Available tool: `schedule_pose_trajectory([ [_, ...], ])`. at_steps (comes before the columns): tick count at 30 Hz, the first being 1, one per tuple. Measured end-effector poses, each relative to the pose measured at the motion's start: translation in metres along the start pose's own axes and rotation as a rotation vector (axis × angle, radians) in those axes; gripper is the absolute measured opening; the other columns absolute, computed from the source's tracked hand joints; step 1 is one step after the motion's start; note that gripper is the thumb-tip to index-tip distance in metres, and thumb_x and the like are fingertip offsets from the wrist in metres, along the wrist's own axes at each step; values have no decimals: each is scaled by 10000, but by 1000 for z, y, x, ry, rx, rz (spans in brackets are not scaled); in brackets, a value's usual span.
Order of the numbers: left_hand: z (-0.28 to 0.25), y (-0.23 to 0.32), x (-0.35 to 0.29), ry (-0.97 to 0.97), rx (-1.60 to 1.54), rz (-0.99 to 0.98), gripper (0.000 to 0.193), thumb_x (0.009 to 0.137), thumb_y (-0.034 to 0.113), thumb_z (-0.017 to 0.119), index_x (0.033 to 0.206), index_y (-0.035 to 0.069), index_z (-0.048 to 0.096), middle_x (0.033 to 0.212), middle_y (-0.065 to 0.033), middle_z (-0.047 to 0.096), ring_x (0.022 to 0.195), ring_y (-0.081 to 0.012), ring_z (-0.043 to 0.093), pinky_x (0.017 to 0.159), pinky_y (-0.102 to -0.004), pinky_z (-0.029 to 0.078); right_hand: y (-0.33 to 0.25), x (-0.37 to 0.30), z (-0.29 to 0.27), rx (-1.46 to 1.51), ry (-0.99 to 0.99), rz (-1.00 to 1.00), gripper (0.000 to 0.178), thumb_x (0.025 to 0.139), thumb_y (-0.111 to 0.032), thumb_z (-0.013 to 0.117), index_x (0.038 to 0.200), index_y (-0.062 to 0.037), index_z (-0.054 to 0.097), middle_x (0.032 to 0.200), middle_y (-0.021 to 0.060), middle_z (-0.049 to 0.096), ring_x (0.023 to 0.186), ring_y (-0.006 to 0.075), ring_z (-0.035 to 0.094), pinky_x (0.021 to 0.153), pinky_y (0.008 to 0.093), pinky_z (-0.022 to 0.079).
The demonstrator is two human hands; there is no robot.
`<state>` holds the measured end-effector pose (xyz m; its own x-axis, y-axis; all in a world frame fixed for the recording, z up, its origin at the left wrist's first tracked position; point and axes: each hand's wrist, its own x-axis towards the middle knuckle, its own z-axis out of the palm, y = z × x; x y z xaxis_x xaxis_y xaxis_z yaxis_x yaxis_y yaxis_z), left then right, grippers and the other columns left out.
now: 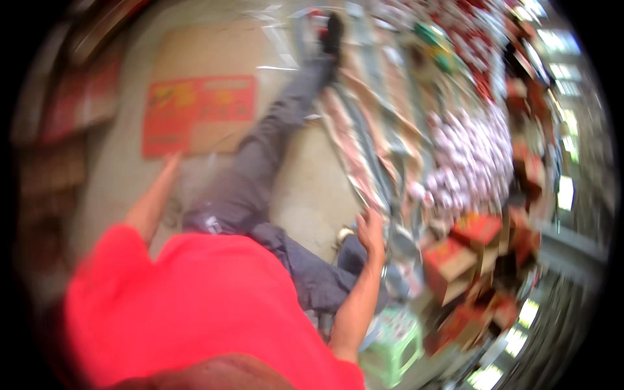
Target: The person sits on the floor and repeatedly folds flat cardboard sheets into small boxes, tucking flaps to form the structure. The person handles multiple boxes one at a time, placing each completed box aside.
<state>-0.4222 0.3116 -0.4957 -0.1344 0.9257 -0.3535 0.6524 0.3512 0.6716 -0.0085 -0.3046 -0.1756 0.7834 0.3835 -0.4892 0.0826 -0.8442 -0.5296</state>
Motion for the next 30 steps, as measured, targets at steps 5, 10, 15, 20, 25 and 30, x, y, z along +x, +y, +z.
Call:
schedule_pose_trajectory([
  [5,-14,8,-64,103,-248,-273,512,848,269,801,1132,-141,684,1106,-282,750,1032,-329,742,845,-476,581,-1,4,12,-213,-129,-77,423,1027,-183,646,1368,64,607,1067,166,762,930,202,722,825,334,560],
  [10,20,-14,-26,164,-461,-426,482,837,217,851,1123,-111,645,1096,-220,737,930,-286,698,836,-448,572,20,2,21,-116,-174,-21,453,1034,-194,640,1398,68,574,1075,169,766,954,210,734,877,327,563],
  [15,7,15,-10,233,-614,-441,401,818,178,879,1037,37,574,960,-131,701,848,-273,683,807,-431,608,24,9,20,-55,-176,20,474,1034,-188,642,1415,80,553,1094,174,766,975,213,737,913,329,560],
  [20,-13,86,0,12,-1173,-490,385,882,175,852,1141,109,575,1103,-115,709,934,-282,709,840,-485,646,20,12,25,-51,-184,47,500,1034,-183,641,1440,85,529,1134,192,760,1014,226,741,923,332,569],
  [25,-7,151,38,-367,-1297,-273,525,928,259,819,1365,77,593,1262,-123,706,1113,-269,695,907,-429,615,12,10,31,30,-191,38,524,1032,-188,645,1455,89,511,1152,208,758,1022,247,749,927,346,580],
  [30,-4,253,35,-195,-1089,171,574,958,337,802,1373,-3,599,1265,-96,683,1054,-188,651,801,-361,552,20,11,30,-50,-159,11,518,1027,-201,650,1439,88,529,1182,229,752,1010,257,757,925,354,582],
])
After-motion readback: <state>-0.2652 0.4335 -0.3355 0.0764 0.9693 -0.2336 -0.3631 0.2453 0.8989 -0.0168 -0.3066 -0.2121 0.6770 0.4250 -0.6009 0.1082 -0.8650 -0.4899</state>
